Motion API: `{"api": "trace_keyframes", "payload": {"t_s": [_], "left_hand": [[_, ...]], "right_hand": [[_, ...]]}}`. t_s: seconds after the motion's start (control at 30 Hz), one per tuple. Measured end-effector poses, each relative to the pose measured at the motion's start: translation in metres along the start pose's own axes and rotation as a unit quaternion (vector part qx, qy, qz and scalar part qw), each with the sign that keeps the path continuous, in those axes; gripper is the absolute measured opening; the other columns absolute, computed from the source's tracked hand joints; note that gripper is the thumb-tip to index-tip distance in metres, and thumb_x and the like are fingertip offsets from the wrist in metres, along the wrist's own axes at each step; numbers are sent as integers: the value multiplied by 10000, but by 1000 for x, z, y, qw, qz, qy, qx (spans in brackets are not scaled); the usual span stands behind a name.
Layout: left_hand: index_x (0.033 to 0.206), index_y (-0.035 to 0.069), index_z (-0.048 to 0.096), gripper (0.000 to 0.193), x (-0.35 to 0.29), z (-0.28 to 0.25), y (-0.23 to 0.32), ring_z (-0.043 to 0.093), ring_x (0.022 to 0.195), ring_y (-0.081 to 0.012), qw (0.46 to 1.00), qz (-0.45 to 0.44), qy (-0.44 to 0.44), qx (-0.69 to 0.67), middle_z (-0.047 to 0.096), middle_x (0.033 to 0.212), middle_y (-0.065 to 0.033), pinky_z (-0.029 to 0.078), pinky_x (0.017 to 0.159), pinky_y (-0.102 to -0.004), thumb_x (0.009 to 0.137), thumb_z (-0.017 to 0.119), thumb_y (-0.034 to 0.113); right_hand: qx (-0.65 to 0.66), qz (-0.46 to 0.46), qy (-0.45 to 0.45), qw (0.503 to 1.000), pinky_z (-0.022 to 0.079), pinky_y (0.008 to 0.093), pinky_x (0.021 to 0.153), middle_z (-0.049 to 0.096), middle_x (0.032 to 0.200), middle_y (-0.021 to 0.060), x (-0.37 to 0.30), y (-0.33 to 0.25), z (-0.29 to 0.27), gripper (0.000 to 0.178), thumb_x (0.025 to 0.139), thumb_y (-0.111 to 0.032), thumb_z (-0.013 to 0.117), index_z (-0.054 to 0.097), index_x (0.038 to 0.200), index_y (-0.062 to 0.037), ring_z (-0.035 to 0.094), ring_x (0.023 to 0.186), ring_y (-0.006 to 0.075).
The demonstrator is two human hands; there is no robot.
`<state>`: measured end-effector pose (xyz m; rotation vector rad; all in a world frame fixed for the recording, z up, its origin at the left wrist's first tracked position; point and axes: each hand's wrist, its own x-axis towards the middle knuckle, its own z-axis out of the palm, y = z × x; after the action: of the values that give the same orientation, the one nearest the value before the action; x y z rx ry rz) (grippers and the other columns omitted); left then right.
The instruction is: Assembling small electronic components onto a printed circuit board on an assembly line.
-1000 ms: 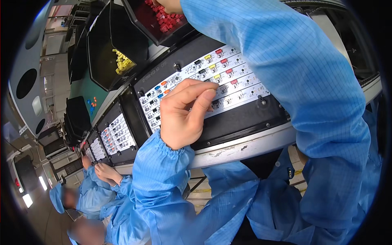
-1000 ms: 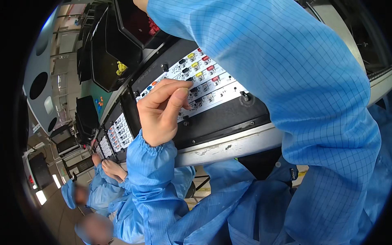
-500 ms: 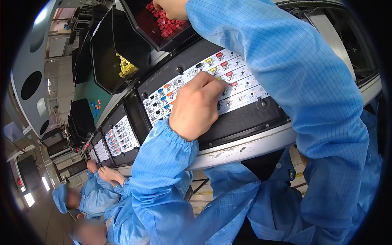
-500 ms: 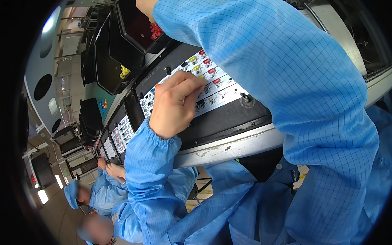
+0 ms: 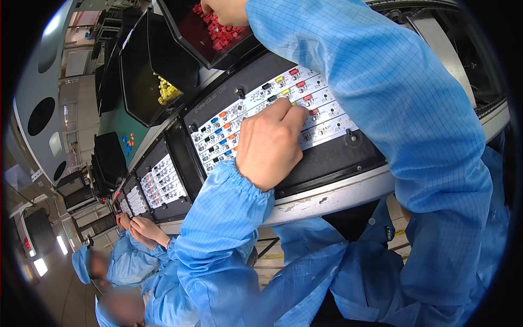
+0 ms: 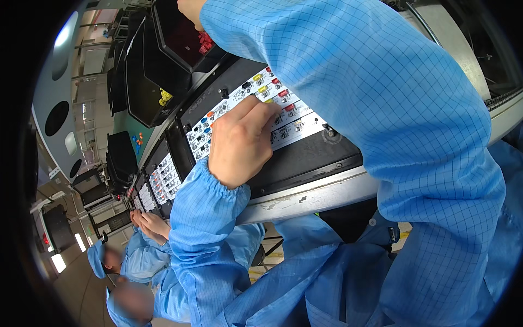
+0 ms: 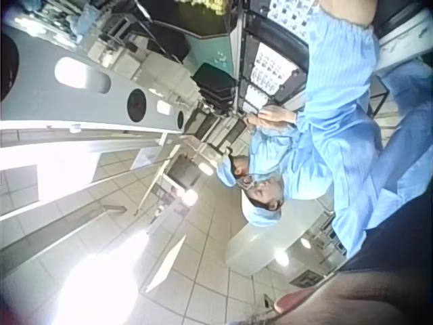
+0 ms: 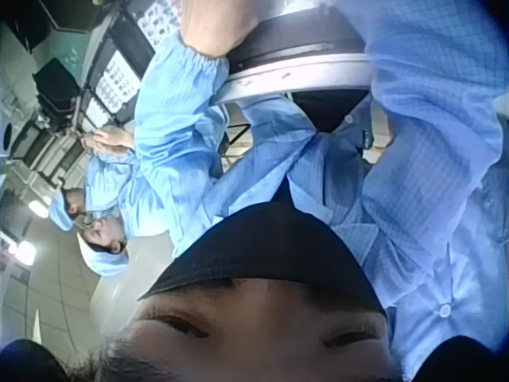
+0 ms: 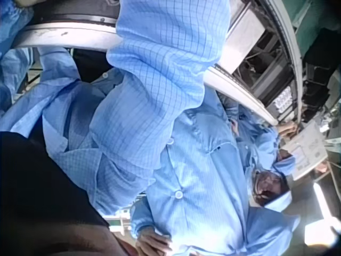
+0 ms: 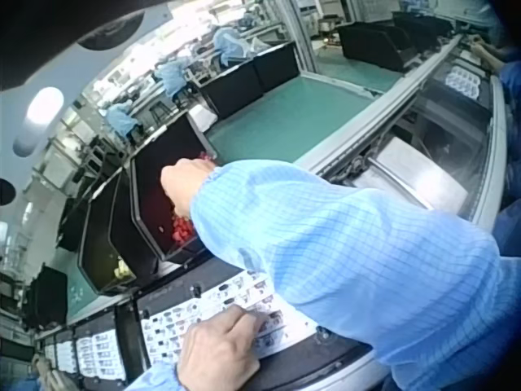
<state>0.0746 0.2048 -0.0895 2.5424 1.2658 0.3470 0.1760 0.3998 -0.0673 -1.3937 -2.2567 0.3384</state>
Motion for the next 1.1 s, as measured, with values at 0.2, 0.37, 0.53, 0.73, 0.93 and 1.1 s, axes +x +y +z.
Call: {"api": "trace_keyframes", "payload": {"t_s": [0.2,0.37,0.53,0.73,0.93,1.1], "left_hand": [[896,39,668,92,0,0,1,639,698,-330,999,-33,36,8,621,785,-121,497,608,-390,816,671,-4],[896,32,664,108,-3,1,-5,640,698,-328,999,-26,45,-8,625,788,-123,502,617,-382,803,677,-22],[882,22,659,111,-2,4,-5,643,700,-323,998,-13,60,-26,633,798,-127,504,619,-370,794,678,-42],[881,22,660,111,-2,6,-5,649,689,-317,998,-14,62,-19,639,794,-129,503,609,-365,792,677,-42],[908,27,647,273,-6,-2,-6,630,721,-342,999,-4,37,-37,605,778,-119,520,620,-426,650,614,-53],[920,34,665,280,-20,-17,-13,643,728,-318,996,40,82,-19,641,793,-122,532,628,-404,657,624,-51]], "right_hand": [[3,-2,-6,1000,530,428,903,684,1085,200,-3,-9,-7,321,761,-145,762,686,1055,-41,657,1046,352],[-132,160,-79,975,532,428,895,686,1074,200,-8,-55,-26,287,766,-129,746,685,1032,-39,658,1042,352],[20,6,1,1000,532,432,889,685,1071,203,-2,-9,-4,276,777,-117,726,682,1040,-44,657,1040,356],[-52,87,-37,994,528,432,896,685,1066,207,-10,-48,-22,264,777,-105,719,690,1031,-42,654,1047,356],[36,-5,5,999,525,431,902,687,1062,206,-5,-19,-4,252,767,-81,708,699,1014,-36,658,1031,356],[77,-43,8,996,524,424,898,686,1062,201,-23,-39,-17,280,762,-53,674,707,1039,-31,661,1002,362]]}}
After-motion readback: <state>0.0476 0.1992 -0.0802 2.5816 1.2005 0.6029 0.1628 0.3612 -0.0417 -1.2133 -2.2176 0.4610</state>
